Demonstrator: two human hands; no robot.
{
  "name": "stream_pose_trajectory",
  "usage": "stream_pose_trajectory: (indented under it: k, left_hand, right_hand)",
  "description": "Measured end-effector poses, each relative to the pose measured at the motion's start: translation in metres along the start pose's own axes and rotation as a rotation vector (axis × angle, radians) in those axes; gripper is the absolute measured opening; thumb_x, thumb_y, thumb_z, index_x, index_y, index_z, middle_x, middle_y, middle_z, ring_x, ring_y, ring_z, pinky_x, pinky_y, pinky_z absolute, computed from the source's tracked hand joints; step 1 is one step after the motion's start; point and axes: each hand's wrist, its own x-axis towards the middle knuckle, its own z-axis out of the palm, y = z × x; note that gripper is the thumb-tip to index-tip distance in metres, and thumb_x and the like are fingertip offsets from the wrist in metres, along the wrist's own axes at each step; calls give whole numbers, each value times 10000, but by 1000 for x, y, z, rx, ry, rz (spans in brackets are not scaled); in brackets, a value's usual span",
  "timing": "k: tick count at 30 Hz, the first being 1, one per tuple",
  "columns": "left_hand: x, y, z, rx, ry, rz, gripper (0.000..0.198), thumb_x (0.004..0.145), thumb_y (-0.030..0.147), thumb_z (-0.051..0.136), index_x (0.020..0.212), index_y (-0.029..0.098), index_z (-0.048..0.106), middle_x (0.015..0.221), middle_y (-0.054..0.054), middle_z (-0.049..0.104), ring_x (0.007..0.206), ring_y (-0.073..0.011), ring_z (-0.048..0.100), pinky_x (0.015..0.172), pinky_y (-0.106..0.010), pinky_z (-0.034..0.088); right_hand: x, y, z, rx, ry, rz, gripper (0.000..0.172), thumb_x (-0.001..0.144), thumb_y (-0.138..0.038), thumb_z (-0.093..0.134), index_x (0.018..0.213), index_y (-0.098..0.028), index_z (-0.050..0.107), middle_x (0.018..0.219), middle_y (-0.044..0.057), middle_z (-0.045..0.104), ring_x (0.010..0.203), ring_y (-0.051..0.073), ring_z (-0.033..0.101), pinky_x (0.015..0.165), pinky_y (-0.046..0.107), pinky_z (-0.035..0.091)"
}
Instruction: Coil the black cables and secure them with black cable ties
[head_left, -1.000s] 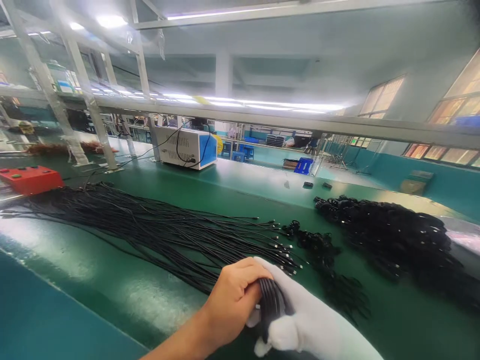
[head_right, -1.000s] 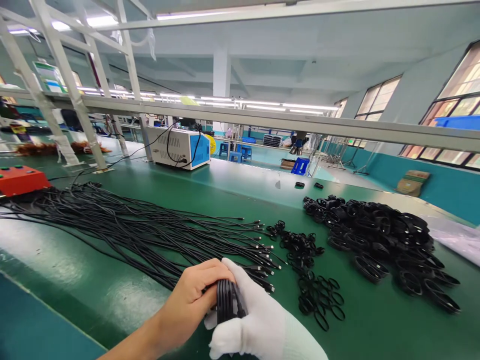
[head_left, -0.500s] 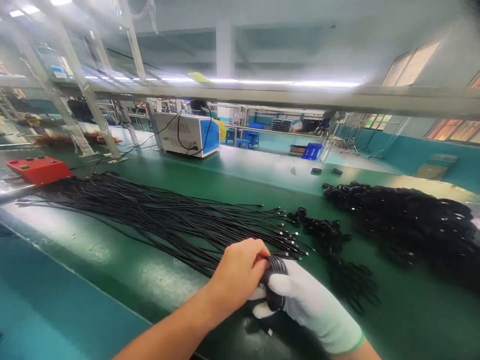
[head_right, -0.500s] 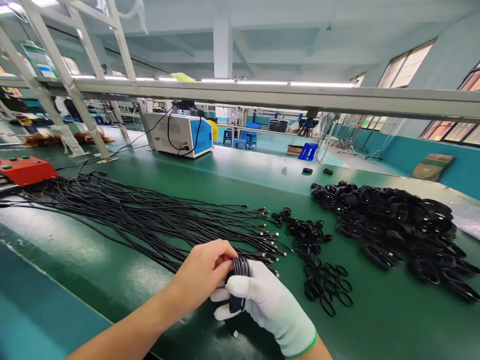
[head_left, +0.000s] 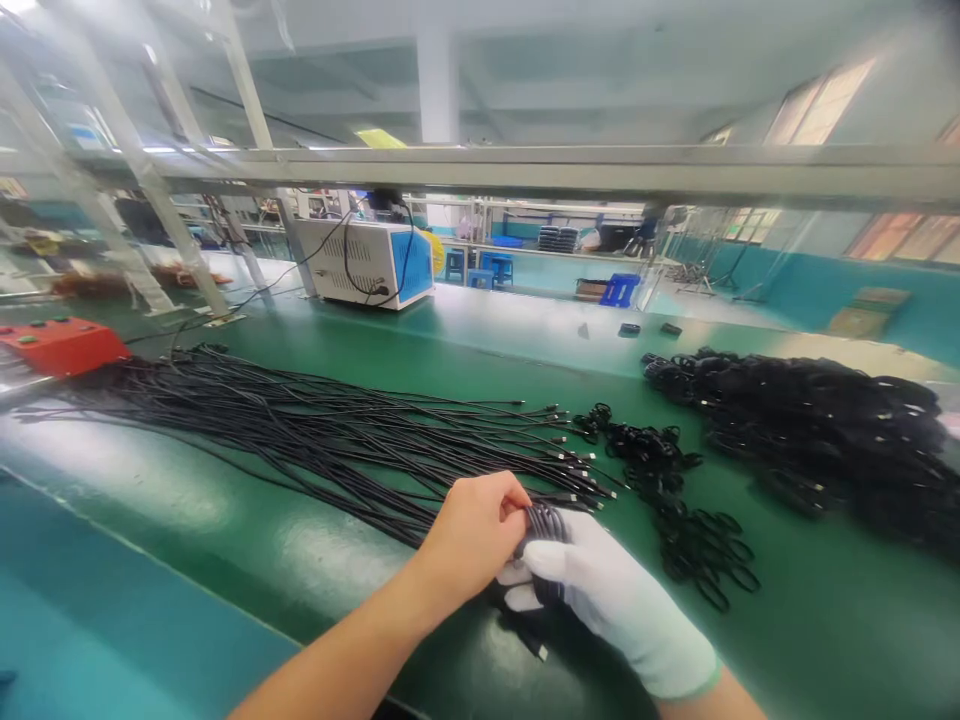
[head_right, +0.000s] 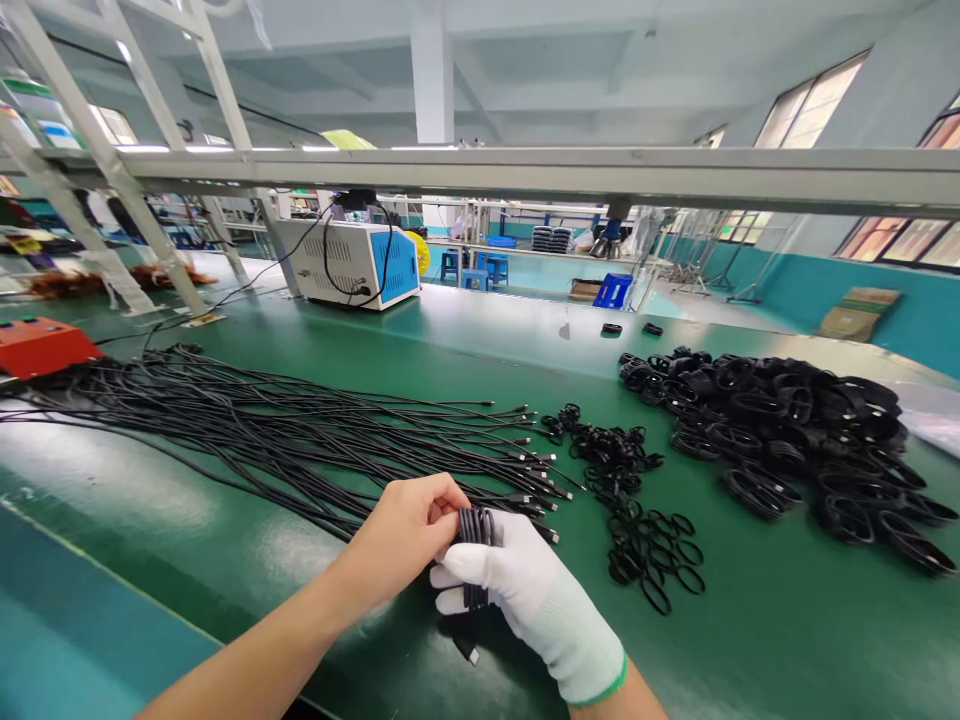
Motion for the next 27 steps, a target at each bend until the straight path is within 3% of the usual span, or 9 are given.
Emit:
stream_pose_trajectory:
  k: [4,7,11,15,18,20,22,25,27]
  left_hand:
    - [0,-3,7,-99,-14,-30,130,689,164,498,799,198,559,621,43,574,524,-113,542,485,-204,404]
    - [3,-3,9,72,28,4,126,682,129,479,752,207,549,625,42,574,584,-116,527,524,-203,372]
    - [7,0,2,211,-9,26,107,684,140,515,748,216,557,670,43,574,598,-116,493,522,-212,323]
    - [-5,-1,-2,183,-2,105,112,704,175,576,803,226,558,793,44,582,690,-123,494,594,-224,352]
    - [-20,-6,8,267,-53,215,150,662,143,657,680,197,518,769,46,571,760,-139,485,674,-250,349]
    - [-26,-10,14,345,-22,289,197,673,140,677,627,180,490,746,40,577,789,-153,475,721,-279,333]
    - [-26,-12,14,348,-27,314,184,701,159,674,630,181,505,750,36,591,795,-157,477,734,-289,335]
    - [-19,-11,2,180,-84,231,46,765,176,600,759,212,572,769,39,600,749,-136,516,681,-252,381]
    - [-12,-9,-7,119,-21,169,110,790,160,534,862,231,578,776,42,595,706,-119,531,642,-229,398]
  right_hand:
    - [1,3,2,-16,-3,-28,240,732,-249,674,912,-101,613,819,68,586,778,161,567,682,316,499]
    - [0,8,3,5,-24,-21,187,746,-245,656,851,-101,599,745,46,576,681,135,563,642,302,498]
    - [2,12,-3,29,-14,5,242,761,-273,645,913,-97,581,717,64,598,616,152,591,579,301,496]
    - [8,12,-9,163,38,-62,209,799,-289,606,906,-111,582,744,55,583,651,138,566,579,276,480]
    - [13,13,-10,205,0,-154,141,822,-238,571,793,-101,589,692,25,525,658,121,521,615,265,461]
    - [15,13,-10,206,3,-187,118,820,-202,569,775,-96,593,669,13,496,677,121,512,652,263,455]
    - [14,14,-13,222,19,-168,98,818,-188,572,812,-94,599,686,13,499,679,118,515,654,259,455]
    - [11,15,-16,263,-27,-54,144,828,-223,563,904,-103,587,699,16,508,636,117,523,580,258,463]
    - [9,16,-16,267,-59,24,202,828,-241,569,989,-121,565,736,27,527,653,128,547,564,269,482]
